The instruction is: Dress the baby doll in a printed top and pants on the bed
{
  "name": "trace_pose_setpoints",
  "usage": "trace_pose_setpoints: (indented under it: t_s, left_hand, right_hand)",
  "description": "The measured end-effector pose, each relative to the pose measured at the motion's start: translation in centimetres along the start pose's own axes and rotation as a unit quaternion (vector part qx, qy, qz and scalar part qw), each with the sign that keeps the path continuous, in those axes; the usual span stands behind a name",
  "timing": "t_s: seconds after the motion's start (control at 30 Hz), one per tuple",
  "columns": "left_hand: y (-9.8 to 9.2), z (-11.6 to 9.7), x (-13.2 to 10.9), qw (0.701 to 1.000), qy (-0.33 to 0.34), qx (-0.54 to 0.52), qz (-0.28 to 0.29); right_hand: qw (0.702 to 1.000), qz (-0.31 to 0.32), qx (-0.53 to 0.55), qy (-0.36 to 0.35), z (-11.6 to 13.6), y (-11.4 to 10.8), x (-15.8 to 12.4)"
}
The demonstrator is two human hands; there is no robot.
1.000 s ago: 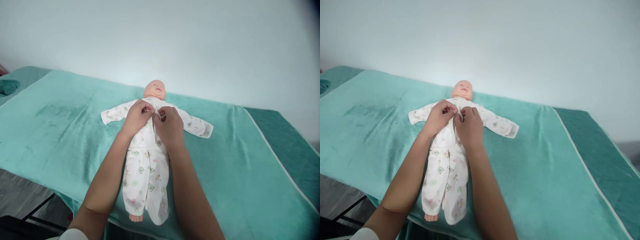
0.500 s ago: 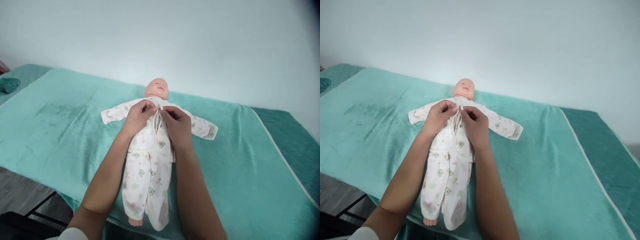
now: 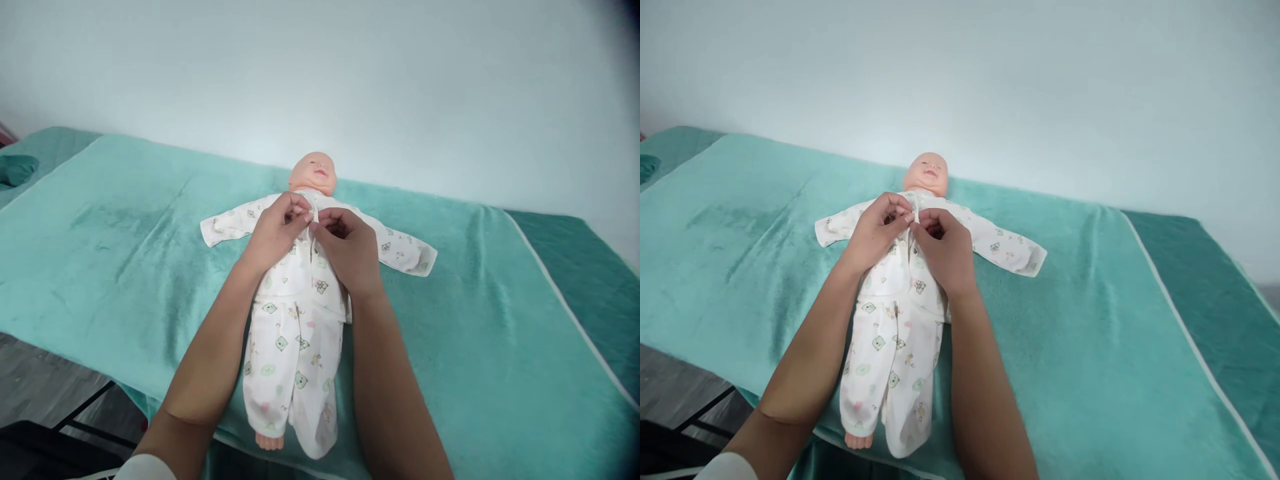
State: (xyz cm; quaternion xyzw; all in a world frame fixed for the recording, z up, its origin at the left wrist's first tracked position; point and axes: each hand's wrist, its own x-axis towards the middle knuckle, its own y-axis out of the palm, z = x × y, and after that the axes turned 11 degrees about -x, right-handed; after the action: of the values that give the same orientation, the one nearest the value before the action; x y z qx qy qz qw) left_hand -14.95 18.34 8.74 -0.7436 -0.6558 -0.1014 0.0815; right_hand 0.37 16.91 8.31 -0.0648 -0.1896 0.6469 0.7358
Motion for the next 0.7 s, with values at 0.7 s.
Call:
trace_pose_setpoints:
  t_s: [0.7]
  left_hand:
    - [0.22, -0.26, 0.11, 0.999, -0.027, -0.029, -0.029]
  right_hand:
    - [0.991, 0.05, -0.115, -0.04, 1.08, -0.2, -0.43]
